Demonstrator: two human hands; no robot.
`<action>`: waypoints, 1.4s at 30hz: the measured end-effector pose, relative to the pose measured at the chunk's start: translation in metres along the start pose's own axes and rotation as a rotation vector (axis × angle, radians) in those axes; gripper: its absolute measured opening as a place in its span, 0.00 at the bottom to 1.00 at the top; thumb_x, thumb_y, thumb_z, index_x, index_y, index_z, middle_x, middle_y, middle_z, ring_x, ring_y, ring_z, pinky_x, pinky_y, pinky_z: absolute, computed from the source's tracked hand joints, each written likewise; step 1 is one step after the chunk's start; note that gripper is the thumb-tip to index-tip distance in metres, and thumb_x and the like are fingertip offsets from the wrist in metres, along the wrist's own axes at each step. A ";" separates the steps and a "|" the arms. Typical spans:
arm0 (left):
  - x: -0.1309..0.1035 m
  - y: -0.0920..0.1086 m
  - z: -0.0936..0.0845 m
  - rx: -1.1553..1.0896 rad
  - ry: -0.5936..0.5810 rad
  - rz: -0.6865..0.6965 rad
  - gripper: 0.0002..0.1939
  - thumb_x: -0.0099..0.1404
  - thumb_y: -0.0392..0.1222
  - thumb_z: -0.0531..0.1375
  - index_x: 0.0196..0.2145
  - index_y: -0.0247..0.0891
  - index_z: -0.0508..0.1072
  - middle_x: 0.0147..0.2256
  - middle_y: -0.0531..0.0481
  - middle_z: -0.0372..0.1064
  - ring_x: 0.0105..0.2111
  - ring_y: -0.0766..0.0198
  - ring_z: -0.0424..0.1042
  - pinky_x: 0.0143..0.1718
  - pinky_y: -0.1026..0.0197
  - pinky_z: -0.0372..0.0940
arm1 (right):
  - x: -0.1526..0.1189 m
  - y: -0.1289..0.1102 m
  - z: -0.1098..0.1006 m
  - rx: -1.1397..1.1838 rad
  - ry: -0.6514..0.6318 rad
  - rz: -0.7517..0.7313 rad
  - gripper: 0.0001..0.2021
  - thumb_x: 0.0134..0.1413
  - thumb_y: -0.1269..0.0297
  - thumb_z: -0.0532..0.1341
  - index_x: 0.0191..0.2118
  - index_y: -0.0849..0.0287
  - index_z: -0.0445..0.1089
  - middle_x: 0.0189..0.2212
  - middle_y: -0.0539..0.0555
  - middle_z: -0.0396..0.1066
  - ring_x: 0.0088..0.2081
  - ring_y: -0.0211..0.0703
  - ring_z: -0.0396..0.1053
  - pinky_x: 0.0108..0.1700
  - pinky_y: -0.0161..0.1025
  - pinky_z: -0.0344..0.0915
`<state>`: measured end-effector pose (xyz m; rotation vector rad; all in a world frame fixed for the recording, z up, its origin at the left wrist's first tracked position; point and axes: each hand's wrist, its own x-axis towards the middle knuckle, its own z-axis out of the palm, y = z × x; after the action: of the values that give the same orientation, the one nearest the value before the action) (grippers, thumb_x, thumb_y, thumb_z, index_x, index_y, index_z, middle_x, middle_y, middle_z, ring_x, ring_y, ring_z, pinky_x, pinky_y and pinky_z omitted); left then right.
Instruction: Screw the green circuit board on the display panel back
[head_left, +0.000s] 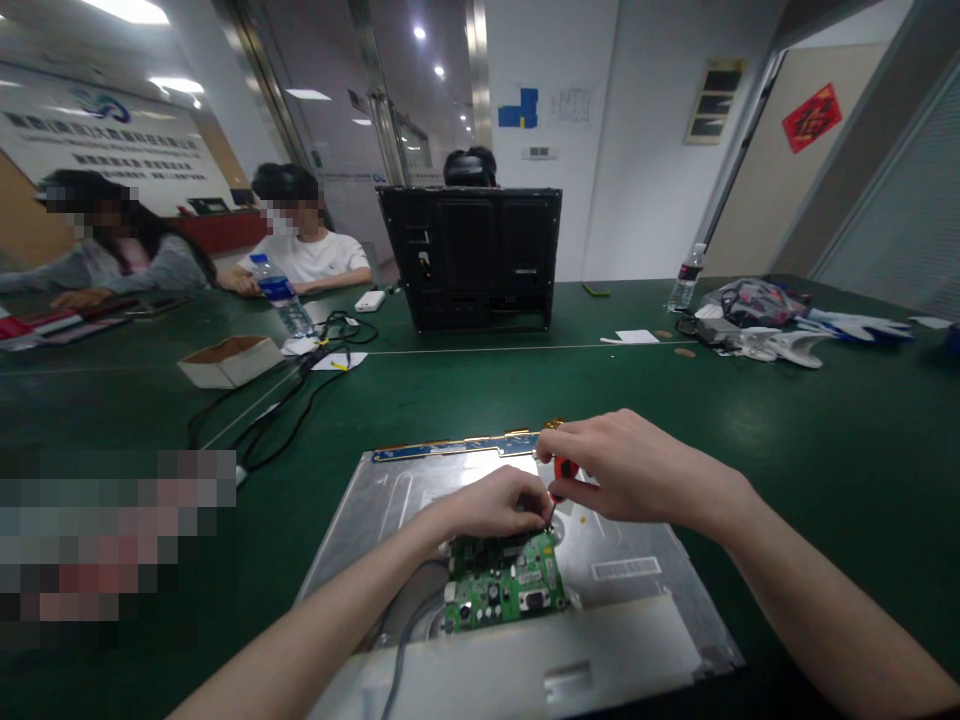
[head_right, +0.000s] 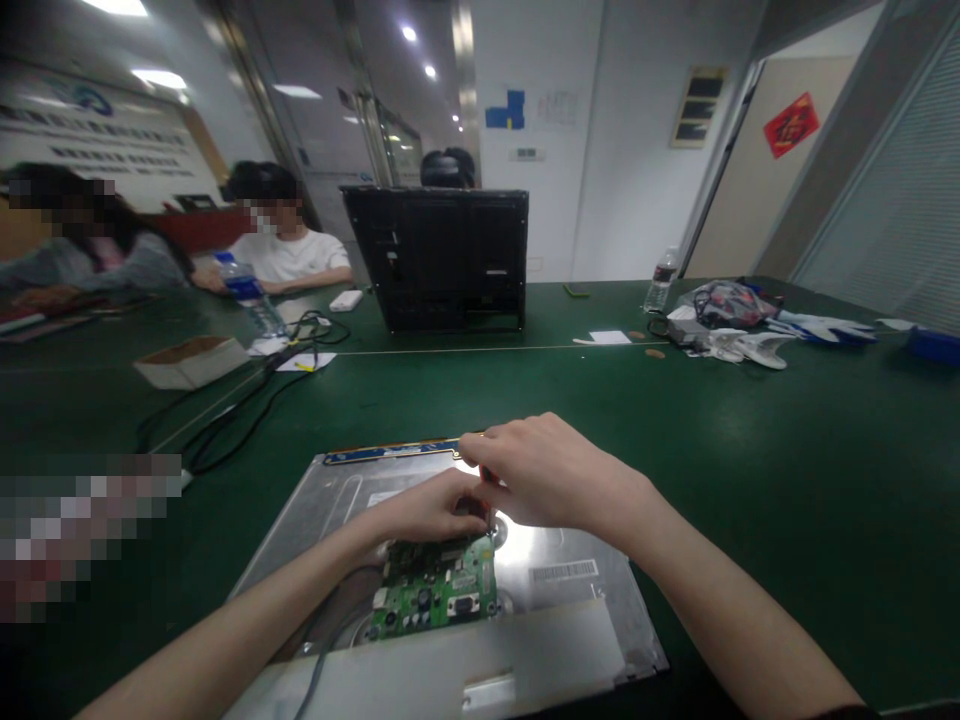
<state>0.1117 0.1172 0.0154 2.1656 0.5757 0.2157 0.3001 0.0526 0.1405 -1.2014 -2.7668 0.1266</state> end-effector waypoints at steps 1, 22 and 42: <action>0.000 0.001 0.000 0.002 0.001 0.003 0.05 0.57 0.30 0.59 0.31 0.34 0.74 0.25 0.55 0.68 0.26 0.67 0.67 0.28 0.68 0.59 | -0.001 0.000 0.000 0.001 -0.007 0.004 0.05 0.58 0.65 0.56 0.40 0.57 0.65 0.32 0.51 0.73 0.29 0.40 0.66 0.27 0.36 0.50; 0.001 0.002 -0.001 0.054 0.015 0.017 0.06 0.56 0.29 0.59 0.30 0.34 0.75 0.27 0.54 0.70 0.28 0.66 0.68 0.31 0.68 0.60 | -0.005 0.001 -0.002 0.040 -0.008 -0.055 0.09 0.54 0.67 0.57 0.42 0.58 0.64 0.36 0.54 0.72 0.31 0.41 0.66 0.27 0.37 0.51; 0.000 0.002 -0.001 0.075 0.029 0.001 0.05 0.56 0.29 0.59 0.30 0.33 0.75 0.26 0.55 0.69 0.27 0.67 0.67 0.30 0.68 0.59 | -0.004 0.000 0.001 0.019 0.018 -0.060 0.12 0.54 0.67 0.55 0.45 0.58 0.63 0.41 0.54 0.70 0.30 0.40 0.65 0.27 0.37 0.50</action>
<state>0.1123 0.1167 0.0178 2.2385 0.6077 0.2293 0.3029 0.0492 0.1396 -1.1078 -2.7768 0.1347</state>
